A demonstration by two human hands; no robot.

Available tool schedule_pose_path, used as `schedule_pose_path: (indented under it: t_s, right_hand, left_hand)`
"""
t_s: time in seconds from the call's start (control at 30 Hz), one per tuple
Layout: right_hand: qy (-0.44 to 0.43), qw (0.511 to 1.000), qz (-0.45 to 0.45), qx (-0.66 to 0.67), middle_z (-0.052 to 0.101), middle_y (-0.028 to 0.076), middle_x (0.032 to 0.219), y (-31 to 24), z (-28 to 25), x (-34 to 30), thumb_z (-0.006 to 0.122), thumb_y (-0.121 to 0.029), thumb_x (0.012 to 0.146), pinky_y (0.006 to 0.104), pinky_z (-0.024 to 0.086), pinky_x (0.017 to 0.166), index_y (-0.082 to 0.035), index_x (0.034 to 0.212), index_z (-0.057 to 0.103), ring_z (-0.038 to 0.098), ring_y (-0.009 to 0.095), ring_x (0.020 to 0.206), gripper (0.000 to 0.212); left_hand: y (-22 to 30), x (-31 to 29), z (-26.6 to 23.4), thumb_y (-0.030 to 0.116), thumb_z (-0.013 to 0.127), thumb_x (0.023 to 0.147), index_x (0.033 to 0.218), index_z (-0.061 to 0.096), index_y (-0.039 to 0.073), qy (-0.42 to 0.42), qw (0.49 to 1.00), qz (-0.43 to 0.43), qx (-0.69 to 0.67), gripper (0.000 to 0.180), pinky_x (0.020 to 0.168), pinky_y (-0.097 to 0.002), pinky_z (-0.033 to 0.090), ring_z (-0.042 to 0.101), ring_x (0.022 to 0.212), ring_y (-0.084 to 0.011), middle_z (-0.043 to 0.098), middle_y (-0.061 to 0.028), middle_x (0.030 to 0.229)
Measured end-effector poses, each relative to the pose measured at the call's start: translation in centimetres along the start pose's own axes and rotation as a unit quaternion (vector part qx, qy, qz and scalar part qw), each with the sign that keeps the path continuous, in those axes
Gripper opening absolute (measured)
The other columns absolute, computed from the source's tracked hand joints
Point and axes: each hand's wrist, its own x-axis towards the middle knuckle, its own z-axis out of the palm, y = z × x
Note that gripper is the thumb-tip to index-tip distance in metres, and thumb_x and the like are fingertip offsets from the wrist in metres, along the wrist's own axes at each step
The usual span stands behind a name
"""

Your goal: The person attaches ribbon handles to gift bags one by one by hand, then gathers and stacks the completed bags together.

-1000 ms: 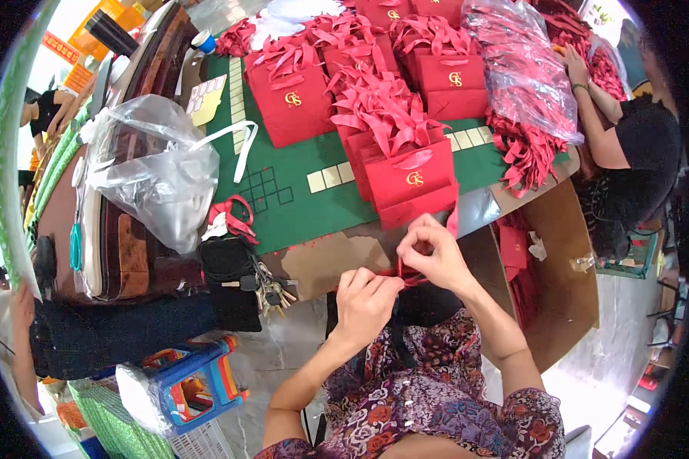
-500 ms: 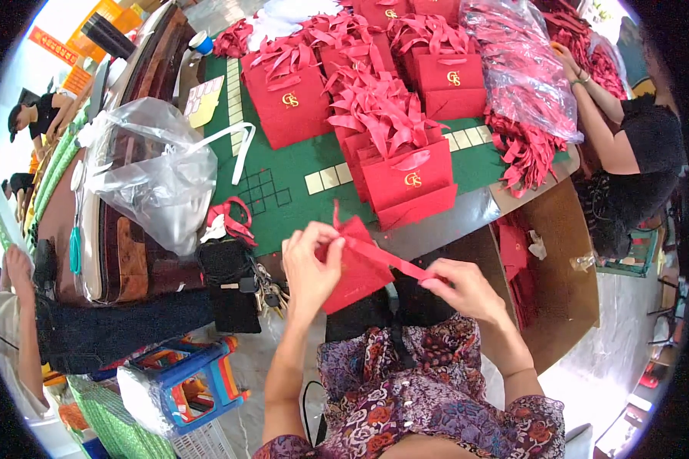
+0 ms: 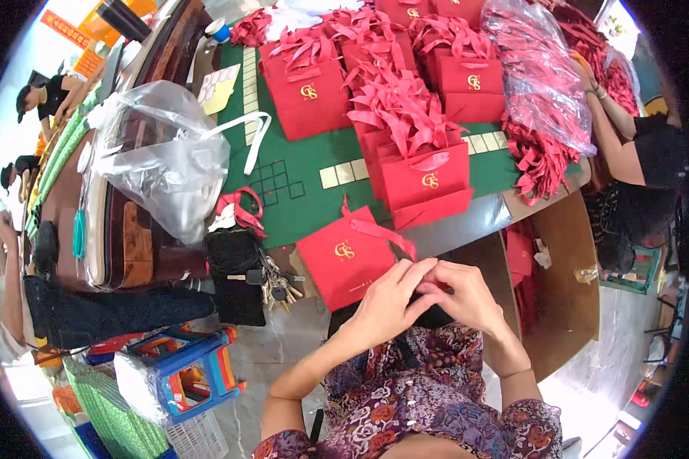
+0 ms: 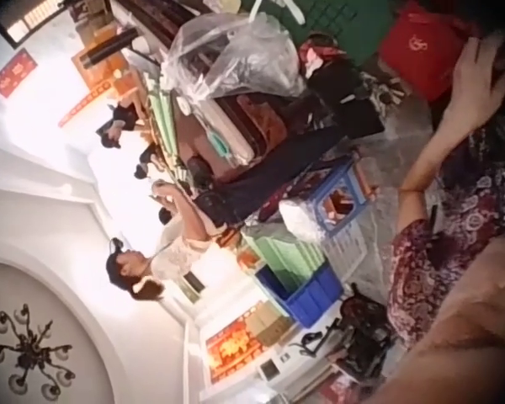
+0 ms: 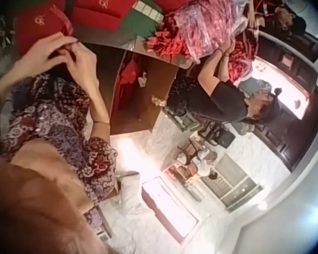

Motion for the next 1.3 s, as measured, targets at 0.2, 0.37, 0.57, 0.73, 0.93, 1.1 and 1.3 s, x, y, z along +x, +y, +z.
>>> schedule_pose_path:
  t_s: [0.2,0.37,0.57,0.73,0.93,1.1,1.3]
  right_hand:
    - [0.088,0.992,0.078,0.045,0.069,0.009,0.084,-1.2,-1.0,0.4,0.076,-0.007,0.085,0.0279,0.053,0.066,-0.001,0.093,0.071,0.067,0.017,0.072,0.011]
    - [0.149,0.982,-0.003,0.115,0.068,0.007,0.085,-1.0,0.9,0.8,0.081,0.0,0.077,0.0265,0.05,0.071,-0.001,0.089,0.071,0.064,0.015,0.078,0.016]
    - [0.203,0.971,-0.073,0.107,0.071,0.01,0.09,-0.9,4.0,3.0,0.081,0.0,0.076,0.0291,0.054,0.074,-0.002,0.089,0.071,0.068,0.021,0.077,0.017]
    - [0.135,0.99,-0.025,0.039,0.069,0.009,0.088,-1.8,2.8,3.3,0.081,0.001,0.078,0.028,0.051,0.066,-0.001,0.091,0.069,0.065,0.017,0.078,0.017]
    - [0.096,0.989,-0.092,-0.07,0.067,0.009,0.088,-0.7,6.2,4.6,0.077,-0.001,0.079,0.0346,0.053,0.069,-0.006,0.099,0.075,0.065,0.026,0.078,0.021]
    - [0.096,0.988,-0.093,-0.082,0.066,0.009,0.091,-0.5,8.6,6.2,0.072,0.001,0.082,0.0371,0.053,0.075,-0.007,0.104,0.073,0.066,0.028,0.085,0.024]
    - [0.143,0.984,-0.103,-0.028,0.067,0.01,0.083,-0.1,11.4,8.6,0.076,-0.005,0.08,0.0375,0.052,0.072,-0.002,0.091,0.067,0.066,0.03,0.078,0.014]
  left_hand:
    - [-1.9,0.2,-0.9,0.013,0.075,0.087,0.097,0.072,0.002,0.05,0.994,-0.09,-0.028,0.015,0.066,-0.0291,0.051,0.065,0.074,-0.0182,0.064,-0.0087,0.082]
    - [-3.6,-0.6,0.4,0.006,0.065,0.094,0.099,0.072,0.001,0.057,0.973,-0.137,-0.176,0.009,0.071,-0.0256,0.05,0.063,0.08,-0.0096,0.069,-0.0049,0.088]
    - [-3.7,-1.1,-0.8,0.009,0.074,0.088,0.111,0.07,0.004,0.12,0.976,-0.106,-0.144,0.024,0.065,-0.0231,0.048,0.06,0.073,-0.0095,0.064,-0.0049,0.1]
    - [-6.6,-2.8,-6.0,0.015,0.075,0.085,0.123,0.065,0.008,0.265,0.932,-0.136,0.206,0.04,0.077,-0.0358,0.049,0.059,0.089,-0.0241,0.059,-0.0129,0.116]
    - [-9.2,-4.2,-8.2,0.02,0.072,0.087,0.126,0.061,0.006,0.164,0.926,-0.193,0.278,0.043,0.091,-0.0463,0.047,0.058,0.108,-0.0361,0.055,-0.0176,0.124]
    - [-7.9,-3.8,-7.2,0.014,0.07,0.088,0.122,0.062,0.003,0.205,0.924,-0.173,0.273,0.037,0.083,-0.0446,0.055,0.064,0.101,-0.0389,0.057,-0.0171,0.122]
    - [-6.9,-3.9,-6.4,0.009,0.074,0.084,0.117,0.064,0.006,0.219,0.93,-0.112,0.271,0.035,0.078,-0.0404,0.055,0.066,0.097,-0.0341,0.06,-0.0136,0.114]
